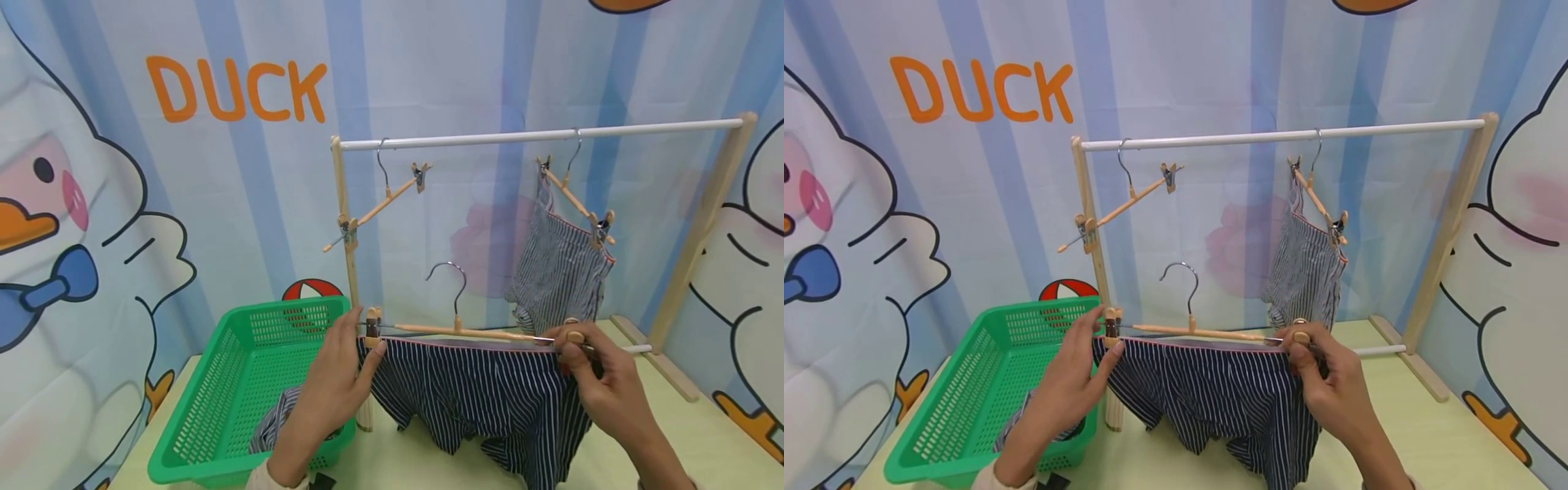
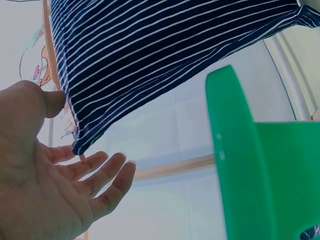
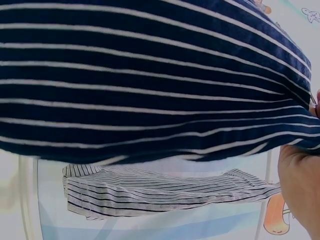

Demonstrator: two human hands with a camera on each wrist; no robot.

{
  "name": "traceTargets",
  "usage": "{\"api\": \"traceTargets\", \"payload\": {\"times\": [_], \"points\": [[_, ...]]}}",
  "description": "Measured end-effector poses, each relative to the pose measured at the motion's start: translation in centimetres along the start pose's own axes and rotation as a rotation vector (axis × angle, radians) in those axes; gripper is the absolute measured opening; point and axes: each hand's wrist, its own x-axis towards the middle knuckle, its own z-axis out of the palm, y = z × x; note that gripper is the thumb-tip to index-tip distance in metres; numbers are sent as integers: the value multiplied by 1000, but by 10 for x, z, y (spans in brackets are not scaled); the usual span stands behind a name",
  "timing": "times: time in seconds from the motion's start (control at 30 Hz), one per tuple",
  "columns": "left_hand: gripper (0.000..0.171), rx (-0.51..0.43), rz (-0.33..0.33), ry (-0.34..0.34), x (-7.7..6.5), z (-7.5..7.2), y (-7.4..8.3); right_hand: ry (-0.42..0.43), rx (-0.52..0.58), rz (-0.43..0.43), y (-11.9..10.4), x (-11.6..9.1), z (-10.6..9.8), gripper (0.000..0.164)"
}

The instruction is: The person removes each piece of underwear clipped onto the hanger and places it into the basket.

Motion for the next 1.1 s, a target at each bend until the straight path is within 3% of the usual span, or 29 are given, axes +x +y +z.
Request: {"api": "traceTargets", "payload": {"times": [0.17,0.33,0.73,0.97,1.1], "points": [[61,15,10,3,0,-1,-1,-22,37,-17,2,-2,0,16],[59,9,-6,-36,0,-1,-2,-49,53,-17,3,-3,-1,16],[29,-190,-62,-140,1,-4,-3,-118,87,-50,4,-2,-4,17],[23,-226,-63,-131,0,-4,-4,-147,127,16,5,-2,-4,40],[21,-235,-40,-106,0,-4,-5,-158,159,38,8,-2,-2,34]]}}
